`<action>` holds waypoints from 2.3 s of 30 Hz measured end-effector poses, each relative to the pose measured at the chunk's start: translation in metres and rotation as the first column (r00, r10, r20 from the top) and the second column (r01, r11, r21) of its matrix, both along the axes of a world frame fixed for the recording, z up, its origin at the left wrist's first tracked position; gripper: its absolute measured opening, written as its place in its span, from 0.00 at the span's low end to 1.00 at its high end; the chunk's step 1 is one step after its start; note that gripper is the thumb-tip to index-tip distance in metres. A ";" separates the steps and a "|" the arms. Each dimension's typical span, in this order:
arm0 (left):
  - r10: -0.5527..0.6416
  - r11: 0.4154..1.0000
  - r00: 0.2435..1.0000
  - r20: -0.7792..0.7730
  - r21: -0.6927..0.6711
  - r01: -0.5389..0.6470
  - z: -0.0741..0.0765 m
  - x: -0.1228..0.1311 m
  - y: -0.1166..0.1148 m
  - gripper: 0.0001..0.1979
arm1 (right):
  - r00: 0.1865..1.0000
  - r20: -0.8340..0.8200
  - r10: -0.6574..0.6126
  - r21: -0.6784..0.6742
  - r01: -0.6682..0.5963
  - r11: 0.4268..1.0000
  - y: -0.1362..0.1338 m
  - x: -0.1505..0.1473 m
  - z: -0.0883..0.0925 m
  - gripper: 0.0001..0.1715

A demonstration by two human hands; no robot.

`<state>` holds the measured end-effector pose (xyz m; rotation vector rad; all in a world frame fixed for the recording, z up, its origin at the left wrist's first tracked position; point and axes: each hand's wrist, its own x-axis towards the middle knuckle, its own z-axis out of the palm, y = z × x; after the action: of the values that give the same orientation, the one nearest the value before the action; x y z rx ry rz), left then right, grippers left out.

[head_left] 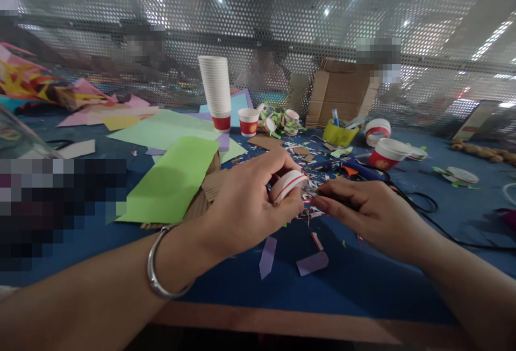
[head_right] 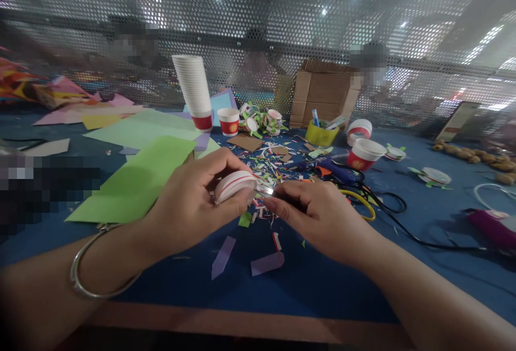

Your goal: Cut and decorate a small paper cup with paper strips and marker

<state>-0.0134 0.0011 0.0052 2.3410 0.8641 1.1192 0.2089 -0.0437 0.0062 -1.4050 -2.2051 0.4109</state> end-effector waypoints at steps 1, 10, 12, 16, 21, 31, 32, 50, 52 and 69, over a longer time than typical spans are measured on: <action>0.006 1.000 1.000 -0.011 0.029 -0.006 0.000 0.000 -0.001 0.06 | 1.000 -0.003 0.000 -0.005 0.000 1.000 0.000 0.000 0.000 0.23; 0.030 0.983 0.998 -0.054 0.181 -0.020 -0.001 -0.004 -0.004 0.06 | 1.000 -0.010 0.009 -0.036 -0.010 0.999 -0.002 0.003 0.001 0.25; 0.031 0.984 0.998 -0.058 0.174 -0.020 0.000 -0.004 -0.004 0.06 | 1.000 -0.012 0.012 -0.044 -0.013 0.999 -0.002 0.003 0.002 0.25; 0.025 0.991 0.998 -0.054 0.131 -0.018 0.002 -0.003 -0.004 0.05 | 1.000 -0.020 0.022 -0.059 -0.023 0.998 -0.003 0.003 0.003 0.25; -0.010 0.999 1.000 0.011 -0.042 0.010 0.001 -0.001 -0.004 0.05 | 1.000 -0.011 0.026 -0.063 -0.027 0.998 -0.004 0.005 0.003 0.26; -0.056 0.677 0.941 0.334 -0.680 0.282 -0.007 0.002 0.012 0.11 | 0.998 -0.056 0.017 -0.055 -0.020 0.998 -0.004 0.004 0.002 0.22; -0.060 0.620 0.926 0.372 -0.713 0.327 -0.006 0.002 0.012 0.11 | 0.998 -0.057 0.016 -0.043 -0.019 0.999 -0.004 0.004 0.003 0.22; -0.042 0.490 0.888 0.457 -0.765 0.417 -0.008 0.006 0.007 0.16 | 0.999 0.004 -0.042 0.077 0.041 0.996 -0.006 0.004 -0.001 0.24; -0.068 0.518 0.896 0.439 -0.752 0.408 -0.009 0.006 0.007 0.18 | 1.000 0.008 -0.019 0.065 0.018 0.998 -0.006 0.004 0.000 0.24; -0.021 0.512 0.893 0.450 -0.762 0.396 -0.011 0.006 0.010 0.20 | 0.998 -0.033 -0.053 -0.068 0.051 0.996 -0.004 0.007 0.003 0.24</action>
<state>-0.0070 0.0107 -0.0058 1.2848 0.6978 0.7424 0.2156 -0.0476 0.0096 -1.4761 -2.1405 0.4918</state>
